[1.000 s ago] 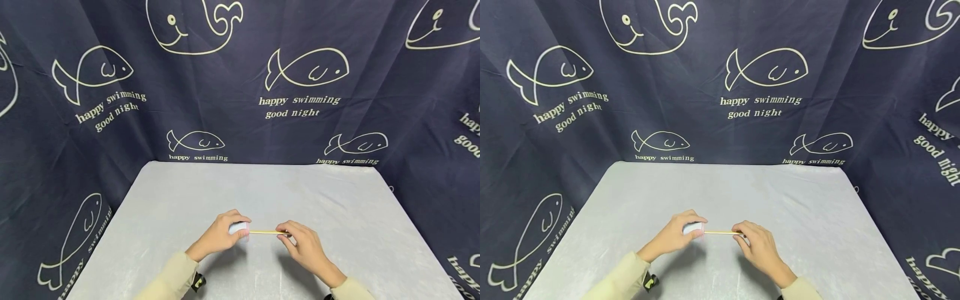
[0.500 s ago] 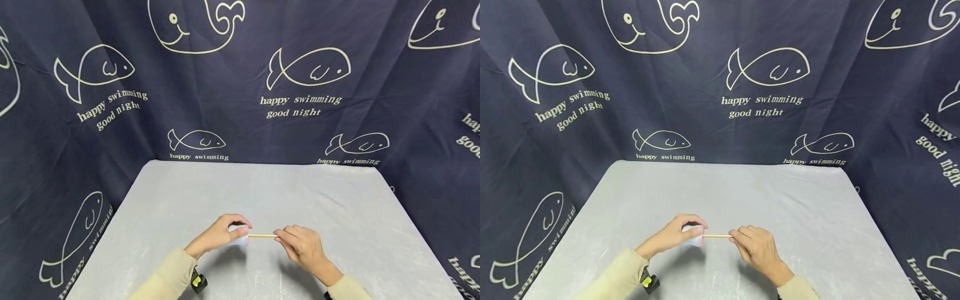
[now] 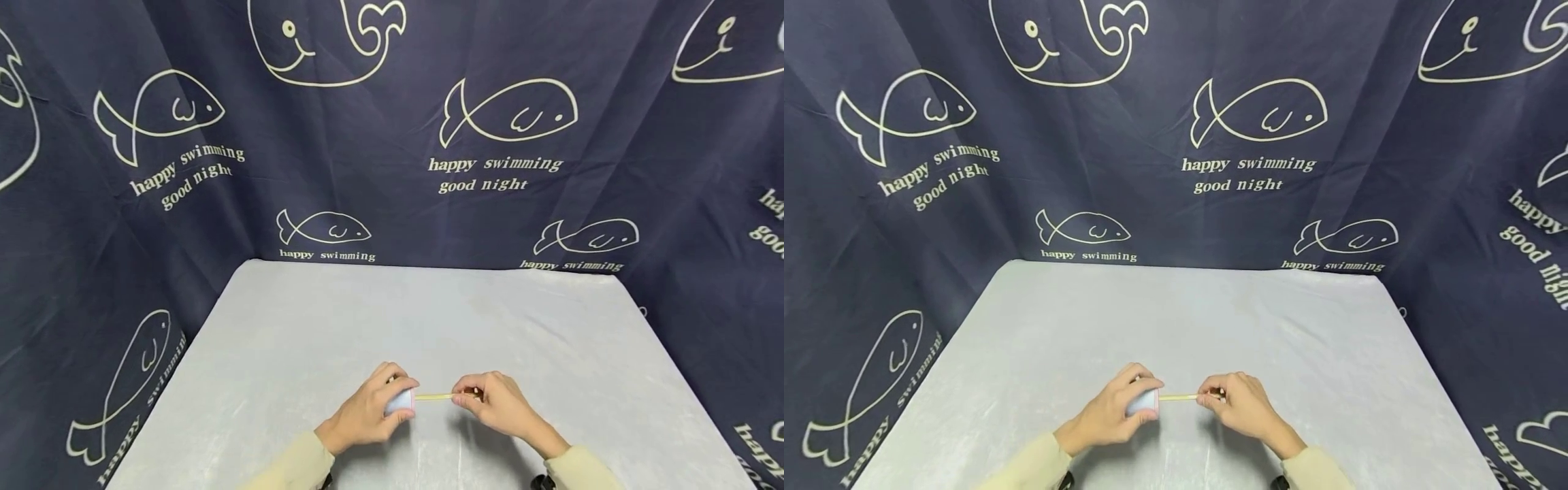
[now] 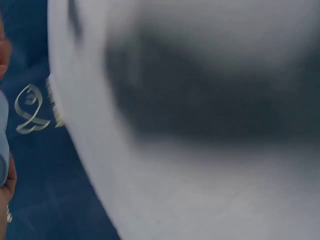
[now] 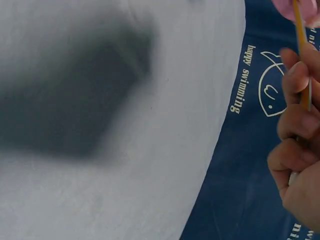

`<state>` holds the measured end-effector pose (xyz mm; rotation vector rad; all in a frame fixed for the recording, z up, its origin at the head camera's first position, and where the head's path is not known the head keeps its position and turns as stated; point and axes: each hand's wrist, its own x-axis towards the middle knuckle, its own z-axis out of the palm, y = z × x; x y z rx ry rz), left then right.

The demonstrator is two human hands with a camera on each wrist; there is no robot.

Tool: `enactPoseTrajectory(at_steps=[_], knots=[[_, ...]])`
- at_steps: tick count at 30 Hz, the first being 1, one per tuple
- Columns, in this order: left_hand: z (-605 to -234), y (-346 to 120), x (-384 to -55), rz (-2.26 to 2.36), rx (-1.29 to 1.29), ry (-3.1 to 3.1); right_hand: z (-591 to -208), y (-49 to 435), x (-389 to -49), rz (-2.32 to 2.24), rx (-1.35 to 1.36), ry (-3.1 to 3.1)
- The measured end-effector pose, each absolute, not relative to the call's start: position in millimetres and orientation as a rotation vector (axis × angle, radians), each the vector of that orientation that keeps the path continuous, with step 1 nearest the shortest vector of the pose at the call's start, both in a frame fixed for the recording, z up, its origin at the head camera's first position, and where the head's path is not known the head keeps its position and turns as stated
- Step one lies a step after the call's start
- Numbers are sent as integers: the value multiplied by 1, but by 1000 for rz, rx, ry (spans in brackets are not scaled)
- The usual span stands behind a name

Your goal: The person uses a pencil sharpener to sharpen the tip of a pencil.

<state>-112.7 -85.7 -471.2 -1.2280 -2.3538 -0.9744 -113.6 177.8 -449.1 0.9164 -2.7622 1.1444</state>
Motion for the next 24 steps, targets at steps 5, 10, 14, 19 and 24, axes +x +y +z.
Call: enactPoseTrajectory(at_steps=[5, 10, 14, 19, 24], knots=[[-446, -94, -124, -1151, -1137, -2469, -458, 170, -111, 958, 964, -2425], [-427, -101, -133, -1548, -953, -2683, -457, 164, -115, 637, 1003, -2035], [-420, -104, -138, -1951, -820, -2754, -446, 158, -121, 487, 988, -1824], [-415, -103, -139, -2224, -795, -2719, -434, 153, -121, 427, 1036, -1660], [-424, -97, -129, -1817, -983, -2704, -442, 159, -119, 578, 1077, -1851]])
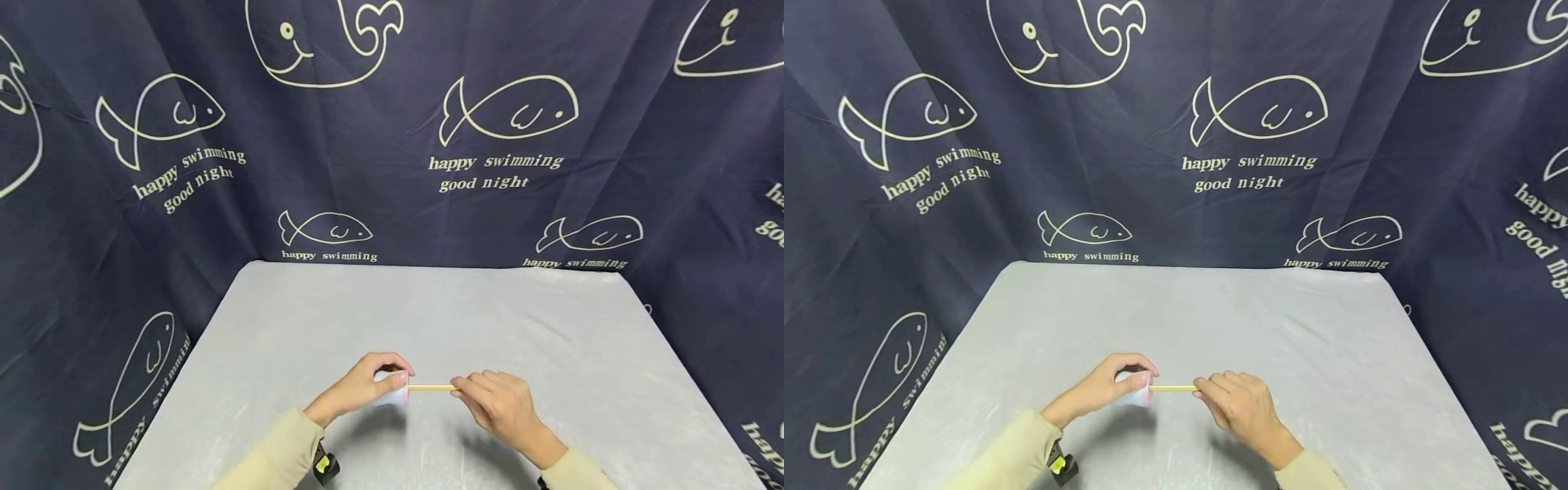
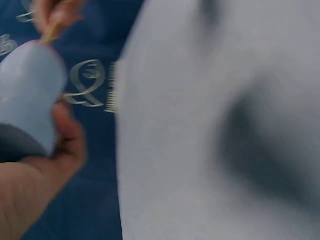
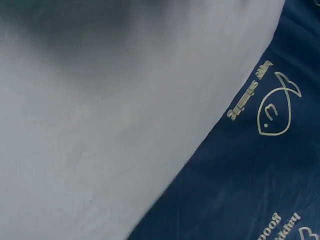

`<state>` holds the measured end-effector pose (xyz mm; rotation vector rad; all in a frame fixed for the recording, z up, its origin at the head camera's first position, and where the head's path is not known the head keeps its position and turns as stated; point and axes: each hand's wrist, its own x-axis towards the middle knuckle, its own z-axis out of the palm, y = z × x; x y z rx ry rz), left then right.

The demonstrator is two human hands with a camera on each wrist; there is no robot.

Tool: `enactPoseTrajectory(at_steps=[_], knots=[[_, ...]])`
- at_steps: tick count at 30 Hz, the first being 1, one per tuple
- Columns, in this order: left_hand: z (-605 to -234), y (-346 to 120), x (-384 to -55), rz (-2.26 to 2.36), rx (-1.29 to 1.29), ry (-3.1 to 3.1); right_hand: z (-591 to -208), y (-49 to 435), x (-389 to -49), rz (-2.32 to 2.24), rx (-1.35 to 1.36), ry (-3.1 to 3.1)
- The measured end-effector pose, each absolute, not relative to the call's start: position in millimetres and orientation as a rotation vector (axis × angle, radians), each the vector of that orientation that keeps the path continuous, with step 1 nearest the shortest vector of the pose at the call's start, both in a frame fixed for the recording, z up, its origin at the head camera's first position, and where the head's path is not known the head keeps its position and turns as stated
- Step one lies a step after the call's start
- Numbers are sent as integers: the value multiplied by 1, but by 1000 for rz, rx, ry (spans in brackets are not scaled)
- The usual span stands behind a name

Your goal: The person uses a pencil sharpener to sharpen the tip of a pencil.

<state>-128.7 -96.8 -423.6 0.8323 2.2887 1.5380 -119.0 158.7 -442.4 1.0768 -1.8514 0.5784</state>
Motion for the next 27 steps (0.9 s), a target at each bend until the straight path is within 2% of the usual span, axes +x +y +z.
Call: enactPoseTrajectory(at_steps=[6, 10, 14, 19, 27], knots=[[-450, -90, -117, 1314, 1318, 2740, -448, 171, -112, 1184, 943, -2577], [-458, -89, -115, 1112, 1651, 2888, -445, 176, -112, 1577, 875, -2809], [-460, -91, -118, 1014, 1781, 2926, -445, 175, -113, 1611, 836, -2843], [-453, -96, -121, 1112, 1652, 2926, -448, 169, -109, 1259, 861, -2696], [-434, -96, -127, 1572, 1010, 2619, -447, 166, -116, 610, 967, -2048]])
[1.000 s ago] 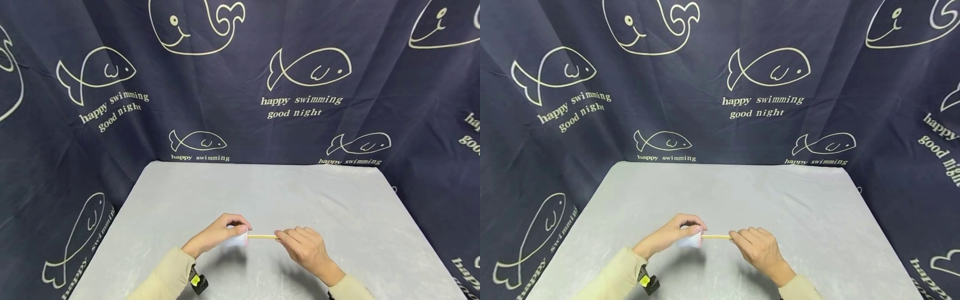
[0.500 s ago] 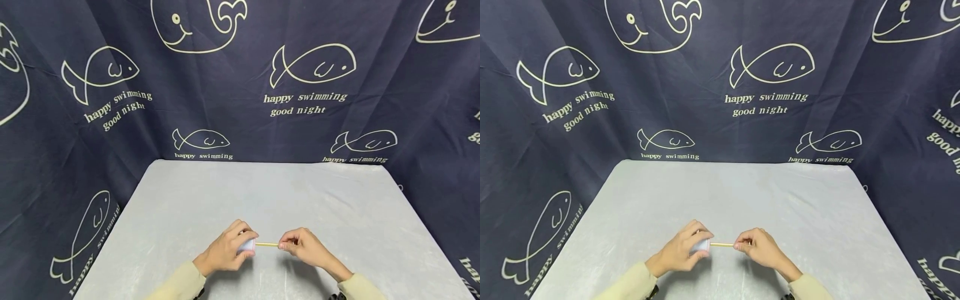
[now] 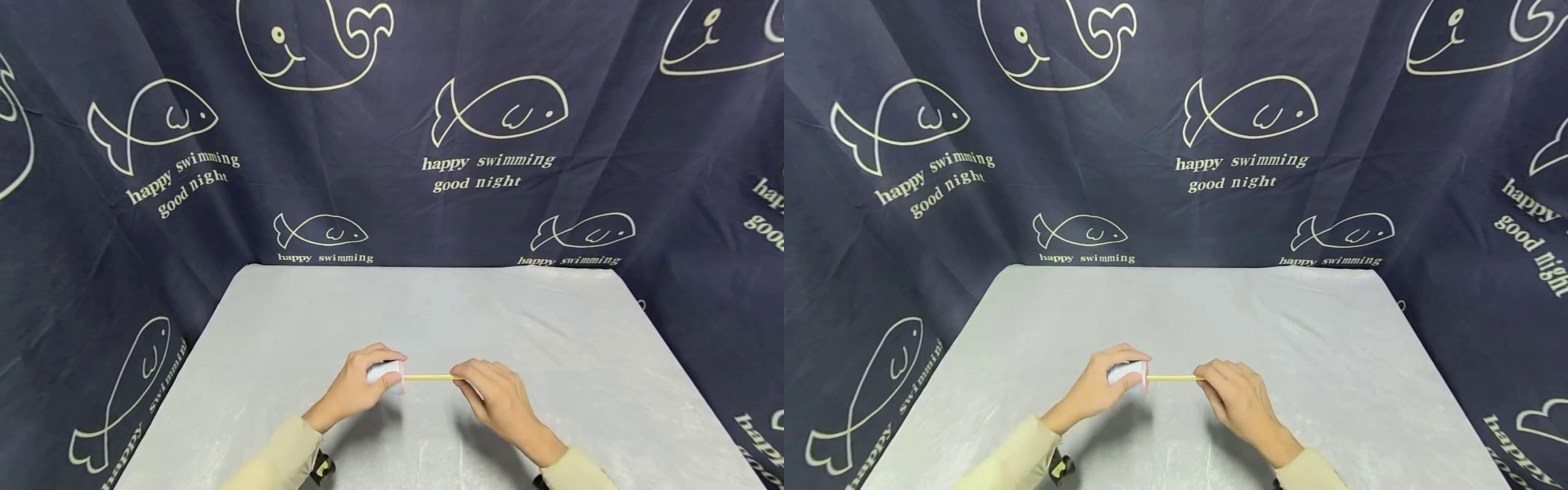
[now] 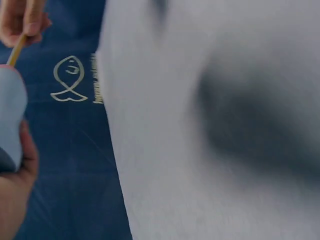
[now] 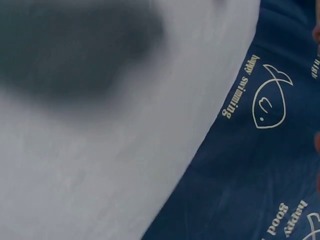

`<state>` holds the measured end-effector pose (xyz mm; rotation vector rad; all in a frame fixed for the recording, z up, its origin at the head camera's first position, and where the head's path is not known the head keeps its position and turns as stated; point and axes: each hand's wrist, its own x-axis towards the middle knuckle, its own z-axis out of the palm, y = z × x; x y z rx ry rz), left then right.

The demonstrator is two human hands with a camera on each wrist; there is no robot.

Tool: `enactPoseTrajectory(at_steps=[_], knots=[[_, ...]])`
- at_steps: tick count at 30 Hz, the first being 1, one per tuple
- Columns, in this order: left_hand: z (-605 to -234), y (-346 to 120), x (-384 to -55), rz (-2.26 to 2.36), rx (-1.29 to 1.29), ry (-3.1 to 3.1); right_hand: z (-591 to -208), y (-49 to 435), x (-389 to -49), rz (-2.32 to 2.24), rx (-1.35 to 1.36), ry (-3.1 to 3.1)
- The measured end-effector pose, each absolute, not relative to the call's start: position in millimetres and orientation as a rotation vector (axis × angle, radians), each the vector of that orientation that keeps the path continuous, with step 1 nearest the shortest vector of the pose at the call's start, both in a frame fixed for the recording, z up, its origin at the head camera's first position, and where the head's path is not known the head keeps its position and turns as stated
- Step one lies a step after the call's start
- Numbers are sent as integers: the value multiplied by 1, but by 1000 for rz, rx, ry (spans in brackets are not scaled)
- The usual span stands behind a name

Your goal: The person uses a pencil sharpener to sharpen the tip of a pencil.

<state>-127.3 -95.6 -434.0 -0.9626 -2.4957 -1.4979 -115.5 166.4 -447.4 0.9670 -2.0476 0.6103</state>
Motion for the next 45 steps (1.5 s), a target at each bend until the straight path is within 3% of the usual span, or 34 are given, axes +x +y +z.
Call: enactPoseTrajectory(at_steps=[8, 11, 20, 25, 29, 34, 45], knots=[[-421, -101, -131, -2047, -829, -2649, -432, 155, -116, 321, 1009, -1647], [-423, -99, -126, -1923, -937, -2616, -432, 154, -113, 407, 1030, -1693], [-451, -91, -106, -1066, -1252, -2249, -429, 173, -101, 1471, 978, -2645], [-460, -89, -104, -772, -1345, -2120, -431, 181, -109, 2064, 937, -2824], [-456, -91, -106, -711, -1340, -2093, -435, 177, -107, 1853, 905, -2822], [-440, -93, -115, -825, -1258, -2207, -442, 171, -101, 1262, 863, -2575], [-408, -97, -139, -1931, -883, -2764, -441, 162, -118, 398, 906, -1776]])
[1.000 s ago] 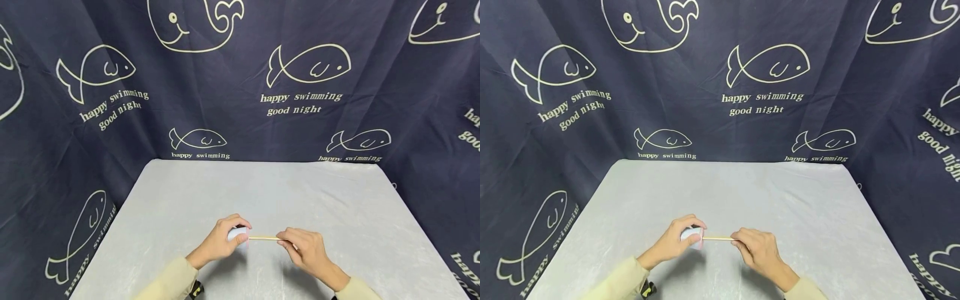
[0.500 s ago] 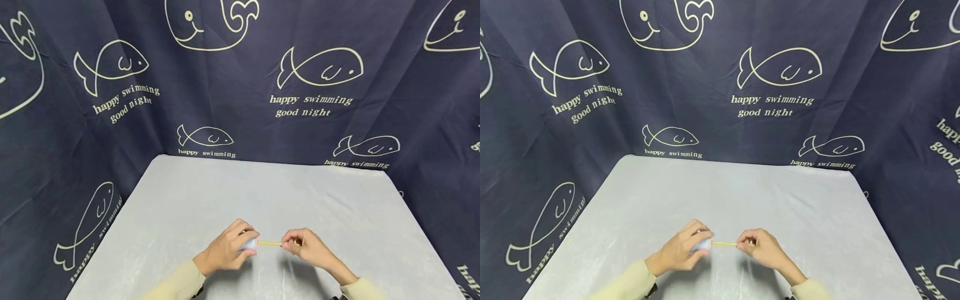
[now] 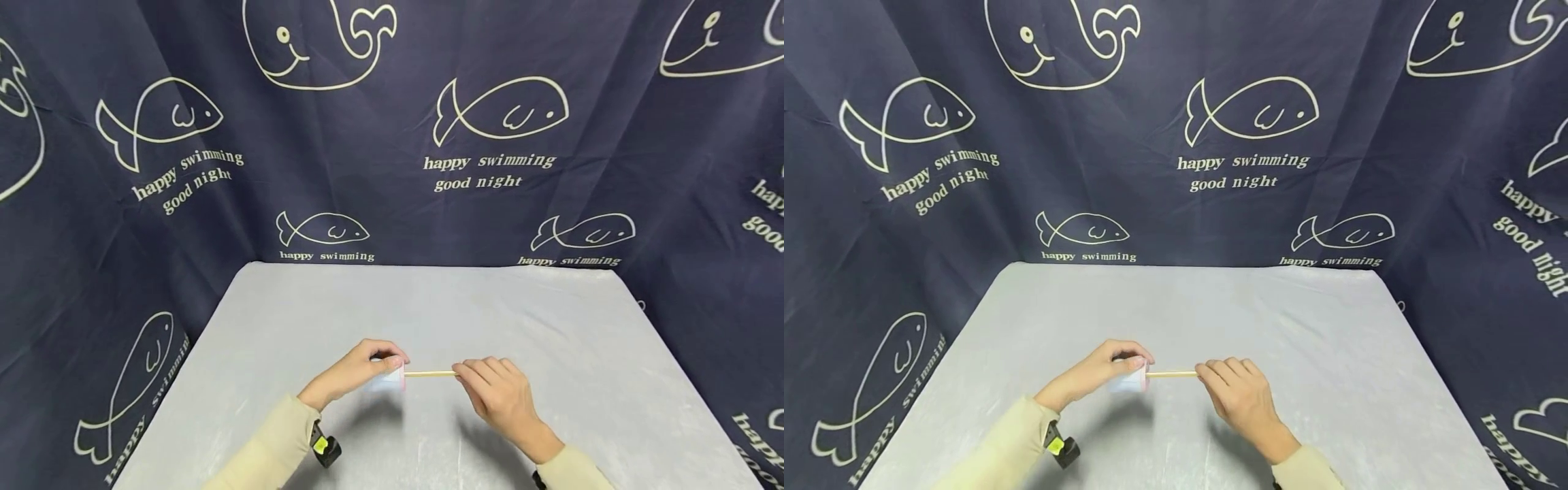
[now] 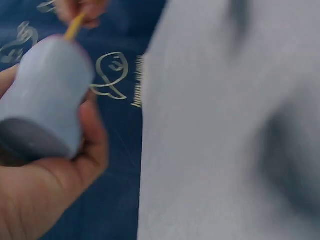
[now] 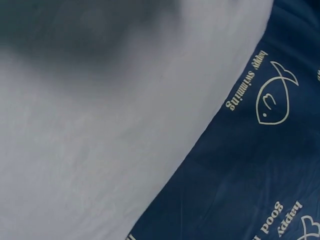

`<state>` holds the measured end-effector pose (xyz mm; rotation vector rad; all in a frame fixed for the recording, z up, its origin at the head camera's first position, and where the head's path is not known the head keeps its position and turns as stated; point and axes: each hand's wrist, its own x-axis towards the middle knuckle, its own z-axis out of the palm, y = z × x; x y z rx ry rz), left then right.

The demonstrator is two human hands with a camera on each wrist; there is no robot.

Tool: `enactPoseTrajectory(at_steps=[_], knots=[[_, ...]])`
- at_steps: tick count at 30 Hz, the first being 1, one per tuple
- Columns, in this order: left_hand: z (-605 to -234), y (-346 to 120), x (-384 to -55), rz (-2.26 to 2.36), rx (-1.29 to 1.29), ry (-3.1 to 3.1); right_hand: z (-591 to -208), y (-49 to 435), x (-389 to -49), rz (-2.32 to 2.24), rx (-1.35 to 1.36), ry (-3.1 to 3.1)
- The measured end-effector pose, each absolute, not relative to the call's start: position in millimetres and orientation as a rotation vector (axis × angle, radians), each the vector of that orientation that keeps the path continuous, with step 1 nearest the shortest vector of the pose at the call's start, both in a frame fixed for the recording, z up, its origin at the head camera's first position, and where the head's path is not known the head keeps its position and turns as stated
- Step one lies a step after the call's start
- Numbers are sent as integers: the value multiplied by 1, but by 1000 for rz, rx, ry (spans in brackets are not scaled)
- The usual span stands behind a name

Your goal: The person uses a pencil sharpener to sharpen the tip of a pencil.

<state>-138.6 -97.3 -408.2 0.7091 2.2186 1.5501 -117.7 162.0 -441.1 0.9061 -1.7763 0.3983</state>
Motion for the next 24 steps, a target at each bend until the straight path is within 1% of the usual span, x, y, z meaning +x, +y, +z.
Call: enactPoseTrajectory(at_steps=[5, 8, 12, 14, 18, 22, 24], knots=[[-410, -99, -140, 1672, 514, 1849, -433, 158, -117, 337, 975, -1672], [-411, -96, -136, 1682, 535, 1866, -433, 158, -118, 350, 997, -1654], [-417, -91, -127, 1545, 769, 2239, -436, 163, -113, 520, 1038, -1859], [-421, -89, -122, 1442, 923, 2429, -434, 167, -107, 723, 1037, -2122], [-432, -86, -114, 1321, 1234, 2664, -425, 176, -103, 1194, 881, -2650], [-445, -85, -111, 1157, 1555, 2838, -422, 181, -108, 1665, 870, -2830], [-451, -86, -111, 1059, 1684, 2891, -425, 181, -111, 1781, 881, -2861]])
